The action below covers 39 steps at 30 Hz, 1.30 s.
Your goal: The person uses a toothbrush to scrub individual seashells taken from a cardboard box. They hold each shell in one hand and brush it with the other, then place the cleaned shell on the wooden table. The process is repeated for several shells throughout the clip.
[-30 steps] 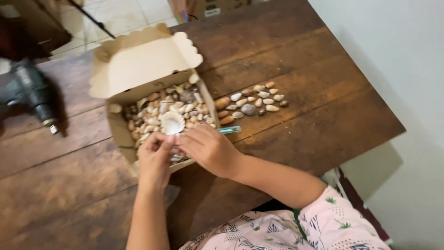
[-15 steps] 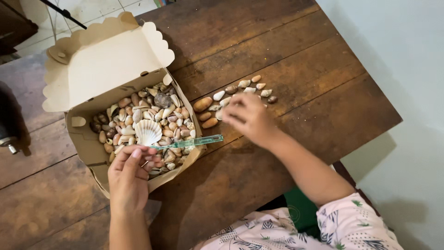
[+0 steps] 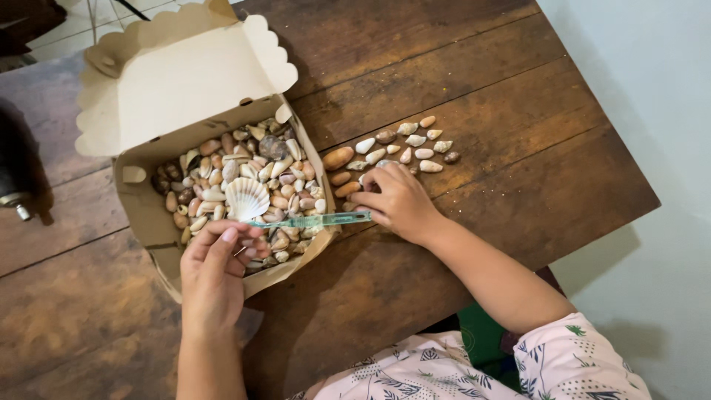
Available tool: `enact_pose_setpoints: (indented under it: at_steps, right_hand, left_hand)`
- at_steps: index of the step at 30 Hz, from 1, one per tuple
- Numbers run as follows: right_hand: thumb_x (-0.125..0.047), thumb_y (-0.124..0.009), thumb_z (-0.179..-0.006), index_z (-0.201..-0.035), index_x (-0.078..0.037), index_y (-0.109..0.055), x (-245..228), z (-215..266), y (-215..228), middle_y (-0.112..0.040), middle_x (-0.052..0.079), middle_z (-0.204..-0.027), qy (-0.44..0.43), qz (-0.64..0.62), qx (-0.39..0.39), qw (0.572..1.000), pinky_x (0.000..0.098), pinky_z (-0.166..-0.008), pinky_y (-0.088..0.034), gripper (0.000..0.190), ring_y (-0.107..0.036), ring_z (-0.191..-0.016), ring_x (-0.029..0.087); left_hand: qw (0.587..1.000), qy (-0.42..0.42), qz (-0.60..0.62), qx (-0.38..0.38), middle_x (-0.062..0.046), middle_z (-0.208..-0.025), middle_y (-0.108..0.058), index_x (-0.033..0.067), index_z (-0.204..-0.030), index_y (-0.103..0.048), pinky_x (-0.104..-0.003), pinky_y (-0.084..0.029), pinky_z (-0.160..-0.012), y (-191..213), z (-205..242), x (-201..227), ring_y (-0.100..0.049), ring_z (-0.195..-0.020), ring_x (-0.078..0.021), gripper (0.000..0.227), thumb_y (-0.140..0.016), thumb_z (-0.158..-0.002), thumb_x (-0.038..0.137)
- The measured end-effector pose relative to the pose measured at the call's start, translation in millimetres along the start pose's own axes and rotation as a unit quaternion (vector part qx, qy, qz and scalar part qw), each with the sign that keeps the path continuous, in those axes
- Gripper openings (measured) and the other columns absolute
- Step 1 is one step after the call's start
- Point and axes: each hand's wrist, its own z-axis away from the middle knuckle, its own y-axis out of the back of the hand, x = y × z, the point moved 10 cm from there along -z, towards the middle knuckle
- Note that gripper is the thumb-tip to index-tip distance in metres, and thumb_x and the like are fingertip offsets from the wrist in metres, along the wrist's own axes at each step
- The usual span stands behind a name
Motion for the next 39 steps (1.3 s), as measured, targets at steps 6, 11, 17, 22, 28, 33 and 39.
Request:
enact_pose_setpoints:
  at_steps: [6, 11, 17, 22, 28, 33, 39]
  right_hand:
    - [-0.032, -0.063, -0.079, -0.084, -0.022, -0.065, 4, 0, 22, -0.049, -0.002, -0.080, -0.032, 0.018, 0.109, 0.993, 0.0308, -0.068, -0.040, 0.011, -0.049, -0.072, 0.019]
    - [-0.017, -0.064, -0.080, -0.084, -0.014, -0.066, -9, -16, 75, -0.056, 0.001, -0.083, -0.050, -0.038, 0.196, 0.979, 0.0303, -0.069, -0.043, 0.006, -0.052, -0.072, 0.021]
    - [-0.022, -0.060, -0.080, -0.086, -0.013, -0.062, -73, -52, 42, -0.057, 0.004, -0.086, 0.055, 0.019, 0.058, 0.997, 0.0340, -0.071, -0.041, 0.011, -0.053, -0.081, 0.022]
    - [-0.018, -0.055, -0.078, -0.083, -0.016, -0.058, -104, -62, 10, -0.054, 0.002, -0.082, 0.112, 0.138, 0.010, 0.984, 0.0322, -0.065, -0.038, 0.006, -0.051, -0.078, 0.021]
    - [-0.015, -0.058, -0.078, -0.085, -0.012, -0.060, -93, -57, 27, -0.055, 0.003, -0.083, 0.072, 0.054, 0.020, 0.996, 0.0341, -0.066, -0.039, 0.008, -0.053, -0.076, 0.022]
    - [-0.009, -0.060, -0.078, -0.091, -0.010, -0.064, -42, -39, 55, -0.061, 0.005, -0.084, -0.123, -0.187, 0.194, 0.955, 0.0299, -0.067, -0.045, 0.013, -0.059, -0.075, 0.022]
    - [-0.004, -0.060, -0.078, -0.090, -0.004, -0.064, -25, -27, 56, -0.061, 0.010, -0.083, -0.131, -0.176, 0.267, 0.938, 0.0319, -0.062, -0.046, 0.013, -0.059, -0.072, 0.024]
  left_hand:
    - [0.999, -0.037, 0.031, 0.009, -0.019, -0.078, -0.061, -0.0026, -0.089, -0.053, -0.032, -0.054, -0.060, 13, -6, -4, -0.063, -0.067, -0.0238, 0.015, -0.048, -0.084, 0.011]
    - [0.997, -0.056, 0.047, 0.015, -0.018, -0.076, -0.061, -0.0024, -0.087, -0.054, -0.031, -0.054, -0.059, 14, -7, 0, -0.064, -0.066, -0.0231, 0.014, -0.050, -0.083, 0.010]
    - [0.996, -0.067, 0.051, 0.018, -0.019, -0.076, -0.062, -0.0030, -0.086, -0.055, -0.031, -0.055, -0.057, 16, -7, 1, -0.064, -0.063, -0.0223, 0.014, -0.051, -0.082, 0.009]
    - [0.994, -0.089, 0.061, 0.024, -0.019, -0.075, -0.062, -0.0032, -0.085, -0.055, -0.029, -0.055, -0.056, 16, -3, 17, -0.064, -0.062, -0.0215, 0.013, -0.051, -0.081, 0.009]
    - [0.990, -0.113, 0.075, 0.037, -0.019, -0.075, -0.061, -0.0033, -0.085, -0.055, -0.031, -0.055, -0.057, 18, 0, 29, -0.063, -0.062, -0.0222, 0.013, -0.051, -0.081, 0.009]
    - [0.974, -0.187, -0.119, 0.048, -0.015, -0.074, -0.062, 0.0004, -0.084, -0.059, -0.031, -0.053, -0.060, 5, 5, 53, -0.062, -0.064, -0.0208, 0.009, -0.053, -0.082, 0.007]
    - [0.852, -0.202, -0.480, -0.054, -0.007, -0.078, -0.065, 0.0105, -0.087, -0.063, -0.028, -0.053, -0.061, -52, -14, 49, -0.064, -0.068, -0.0221, 0.012, -0.058, -0.077, 0.013]
